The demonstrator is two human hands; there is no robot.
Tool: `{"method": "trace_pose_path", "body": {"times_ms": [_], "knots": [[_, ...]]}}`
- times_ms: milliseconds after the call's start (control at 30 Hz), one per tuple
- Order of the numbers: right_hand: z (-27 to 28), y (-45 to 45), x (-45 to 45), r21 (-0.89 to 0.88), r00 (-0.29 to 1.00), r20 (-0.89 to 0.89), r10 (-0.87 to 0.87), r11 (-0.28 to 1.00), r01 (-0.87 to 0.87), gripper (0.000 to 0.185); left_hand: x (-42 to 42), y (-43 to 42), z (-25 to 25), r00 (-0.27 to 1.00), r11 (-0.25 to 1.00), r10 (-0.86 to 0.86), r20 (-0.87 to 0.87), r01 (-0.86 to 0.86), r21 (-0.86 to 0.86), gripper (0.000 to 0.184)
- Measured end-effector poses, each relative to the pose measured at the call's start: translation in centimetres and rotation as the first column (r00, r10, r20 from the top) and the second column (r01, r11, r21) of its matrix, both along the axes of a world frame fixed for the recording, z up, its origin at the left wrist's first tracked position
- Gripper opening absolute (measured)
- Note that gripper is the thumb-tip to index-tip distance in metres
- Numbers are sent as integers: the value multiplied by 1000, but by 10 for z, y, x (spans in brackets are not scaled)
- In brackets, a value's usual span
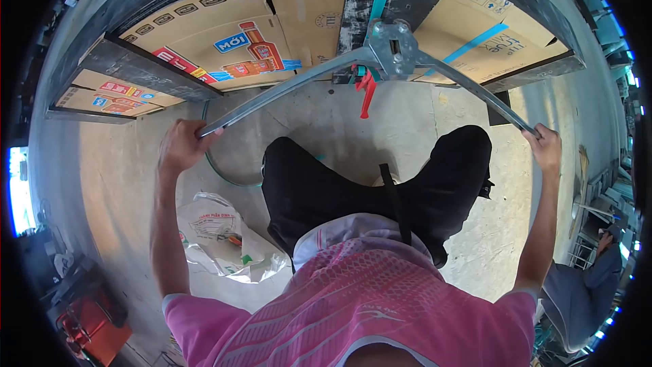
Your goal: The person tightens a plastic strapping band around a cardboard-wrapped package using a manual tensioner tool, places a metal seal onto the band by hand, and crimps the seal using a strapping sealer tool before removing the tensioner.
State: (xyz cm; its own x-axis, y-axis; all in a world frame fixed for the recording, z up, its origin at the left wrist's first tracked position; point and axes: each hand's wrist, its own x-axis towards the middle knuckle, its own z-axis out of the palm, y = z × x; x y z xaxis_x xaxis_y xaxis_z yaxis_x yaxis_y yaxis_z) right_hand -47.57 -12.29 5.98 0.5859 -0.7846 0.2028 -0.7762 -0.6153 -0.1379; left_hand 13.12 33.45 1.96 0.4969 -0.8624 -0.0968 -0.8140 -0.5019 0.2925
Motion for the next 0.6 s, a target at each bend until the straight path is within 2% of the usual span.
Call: {"method": "trace_pose_path", "body": {"times_ms": [167, 267, 433, 600], "knots": [[-34, 7, 18, 16, 998, -60, -2, 1000, 2, 46, -2, 2, -26, 991, 991, 90, -102, -79, 112, 46], [-52, 13, 25, 24, 998, -60, 20, 1000, -18, 44, 0, 3, -44, 995, 978, 85, -58, -72, 195, 51], [-76, 7, 23, 31, 996, -88, 31, 999, -28, 47, -2, 4, -66, 994, 977, 92, -65, -77, 201, 51], [-80, 7, 32, 10, 990, -138, -15, 1000, 17, 49, 8, -4, -63, 995, 976, 92, -40, -82, 203, 51]]}}
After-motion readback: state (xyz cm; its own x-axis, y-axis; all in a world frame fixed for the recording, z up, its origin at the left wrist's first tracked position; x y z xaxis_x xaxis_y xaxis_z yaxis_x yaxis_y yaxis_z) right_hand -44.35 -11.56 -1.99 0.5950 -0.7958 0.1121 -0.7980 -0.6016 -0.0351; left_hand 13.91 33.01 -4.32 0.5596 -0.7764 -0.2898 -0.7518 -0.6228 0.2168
